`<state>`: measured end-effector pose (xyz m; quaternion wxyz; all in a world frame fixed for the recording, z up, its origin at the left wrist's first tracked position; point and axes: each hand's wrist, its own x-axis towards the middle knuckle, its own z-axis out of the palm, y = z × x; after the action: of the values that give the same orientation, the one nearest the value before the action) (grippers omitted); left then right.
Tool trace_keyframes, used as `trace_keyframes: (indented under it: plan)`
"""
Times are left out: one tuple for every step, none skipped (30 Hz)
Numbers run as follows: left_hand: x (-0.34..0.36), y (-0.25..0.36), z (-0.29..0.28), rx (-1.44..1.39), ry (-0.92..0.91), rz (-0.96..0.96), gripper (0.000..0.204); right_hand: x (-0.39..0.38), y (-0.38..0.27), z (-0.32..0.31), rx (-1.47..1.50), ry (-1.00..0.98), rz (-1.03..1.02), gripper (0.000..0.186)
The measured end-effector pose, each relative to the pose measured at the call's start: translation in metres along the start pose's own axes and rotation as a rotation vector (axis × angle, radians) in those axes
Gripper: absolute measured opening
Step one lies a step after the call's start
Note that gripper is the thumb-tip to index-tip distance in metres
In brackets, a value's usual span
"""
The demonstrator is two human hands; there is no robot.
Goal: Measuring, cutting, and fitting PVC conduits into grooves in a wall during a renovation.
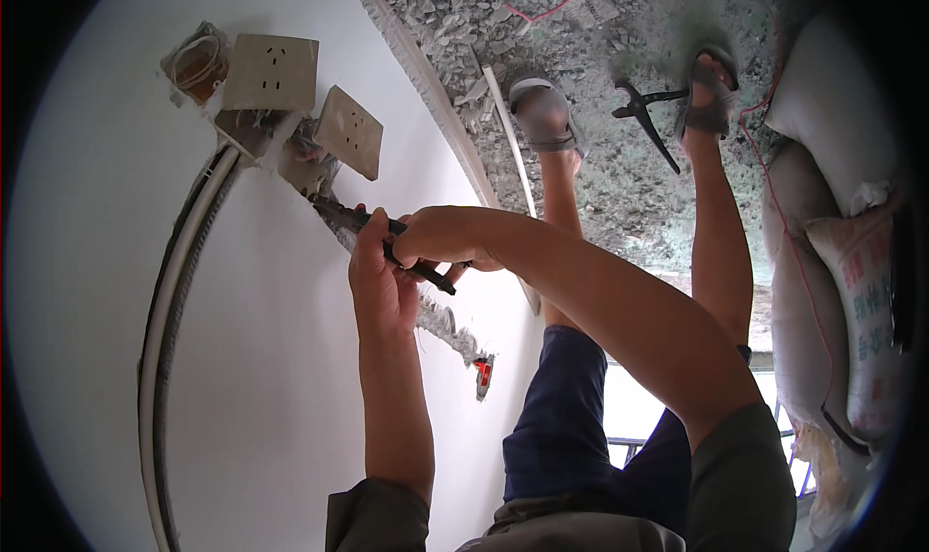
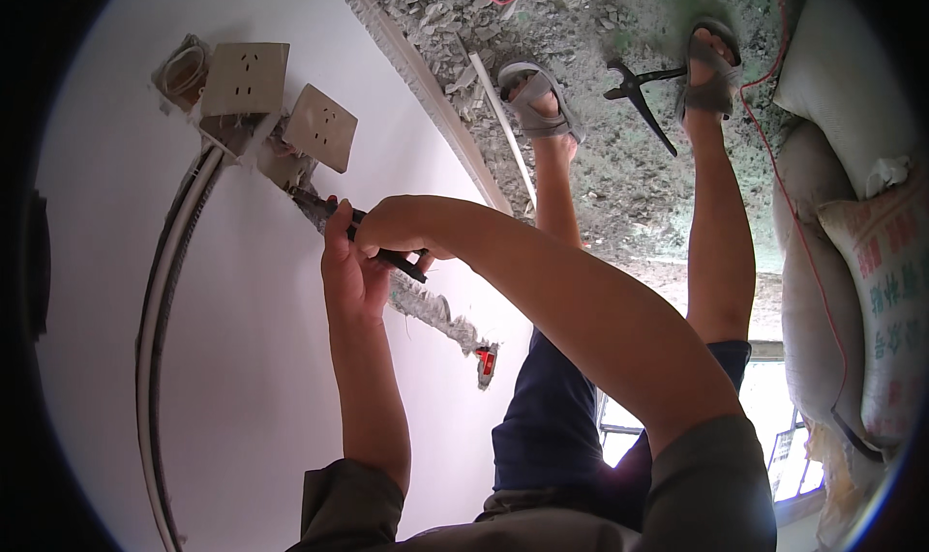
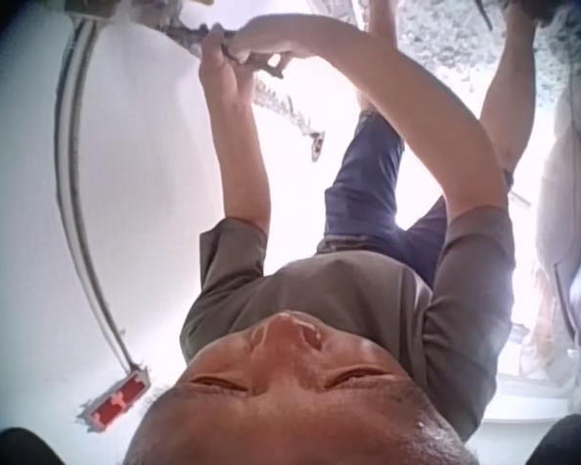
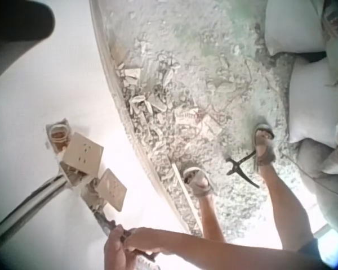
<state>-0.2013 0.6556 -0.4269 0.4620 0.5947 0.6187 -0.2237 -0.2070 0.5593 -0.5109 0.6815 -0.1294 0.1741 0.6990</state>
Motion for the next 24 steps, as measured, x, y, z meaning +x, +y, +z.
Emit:
trace_keyframes:
  plan:
    - [0.0,0.001,-0.002,0.0,0.003,0.0,0.025,-0.002,-0.003,-0.003,-0.008,-0.082,0.038,0.034]
    - [0.001,0.003,-0.004,0.046,-0.059,-0.016,0.027,-0.003,-0.004,-0.007,-0.008,-0.084,0.039,0.034]
    - [0.002,0.005,-0.007,0.093,-0.121,-0.032,0.029,-0.003,-0.004,-0.011,0.033,-0.147,0.053,0.036]
    - [0.004,0.007,-0.011,0.093,-0.118,-0.031,0.029,-0.004,-0.006,-0.013,0.073,-0.211,0.065,0.038]
    - [0.007,0.008,-0.017,0.171,-0.125,-0.039,0.027,-0.006,-0.01,-0.013,0.123,-0.211,0.069,0.023]
    - [0.009,0.008,-0.021,0.249,-0.134,-0.047,0.03,-0.005,-0.011,-0.014,0.123,-0.213,0.069,0.023]
    - [0.01,0.009,-0.023,0.249,-0.133,-0.048,0.03,-0.005,-0.012,-0.016,0.179,-0.274,0.098,0.023]
    - [0.01,0.009,-0.024,0.278,-0.15,-0.04,0.03,-0.005,-0.013,-0.017,0.235,-0.335,0.128,0.022]
    - [0.01,0.008,-0.025,0.307,-0.166,-0.033,0.031,-0.005,-0.013,-0.018,0.235,-0.334,0.128,0.022]
    - [0.009,0.008,-0.021,0.307,-0.165,-0.033,0.031,-0.006,-0.015,-0.018,0.228,-0.318,0.117,0.021]
    - [0.006,0.007,-0.015,0.302,-0.142,0.006,0.033,-0.007,-0.015,-0.018,0.221,-0.302,0.107,0.021]
    - [0.005,0.007,-0.011,0.298,-0.12,0.045,0.036,-0.003,-0.013,-0.018,0.222,-0.304,0.108,0.021]
    - [0.004,0.008,-0.009,0.297,-0.122,0.044,0.036,0.0,-0.013,-0.017,0.217,-0.305,0.098,0.024]
    - [0.004,0.008,-0.007,0.29,-0.148,0.018,0.036,0.003,-0.012,-0.017,0.213,-0.305,0.089,0.028]
    - [0.003,0.007,-0.006,0.283,-0.174,-0.007,0.036,0.004,-0.011,-0.019,0.213,-0.303,0.089,0.028]
    - [0.004,0.008,-0.008,0.284,-0.172,-0.008,0.036,0.001,-0.014,-0.016,0.089,-0.221,0.057,0.023]
    - [0.005,0.008,-0.012,0.227,-0.259,-0.046,0.038,-0.002,-0.016,-0.014,-0.035,-0.138,0.024,0.02]
    - [0.005,0.008,-0.014,0.169,-0.345,-0.084,0.04,0.002,-0.014,-0.01,-0.034,-0.14,0.024,0.02]
    - [0.005,0.006,-0.009,0.169,-0.345,-0.082,0.04,0.005,-0.016,-0.006,-0.431,-0.085,-0.06,0.02]
    - [0.005,0.002,-0.001,0.145,-0.256,-0.074,0.04,0.006,-0.016,-0.002,-0.827,-0.026,-0.146,0.021]
    - [0.007,0.001,0.004,0.121,-0.167,-0.065,0.039,0.002,-0.012,-0.002,-0.957,0.025,-0.264,0.021]
    - [0.01,0.002,0.004,0.124,-0.162,-0.062,0.039,-0.003,-0.01,0.01,-0.978,0.184,-0.227,0.023]
    - [0.014,0.003,0.002,0.052,-0.175,-0.126,0.033,-0.006,-0.012,0.016,-1.02,0.2,-0.193,0.024]
    - [0.015,0.005,0.0,-0.02,-0.189,-0.189,0.028,-0.007,-0.014,0.021,-1.063,0.217,-0.158,0.026]
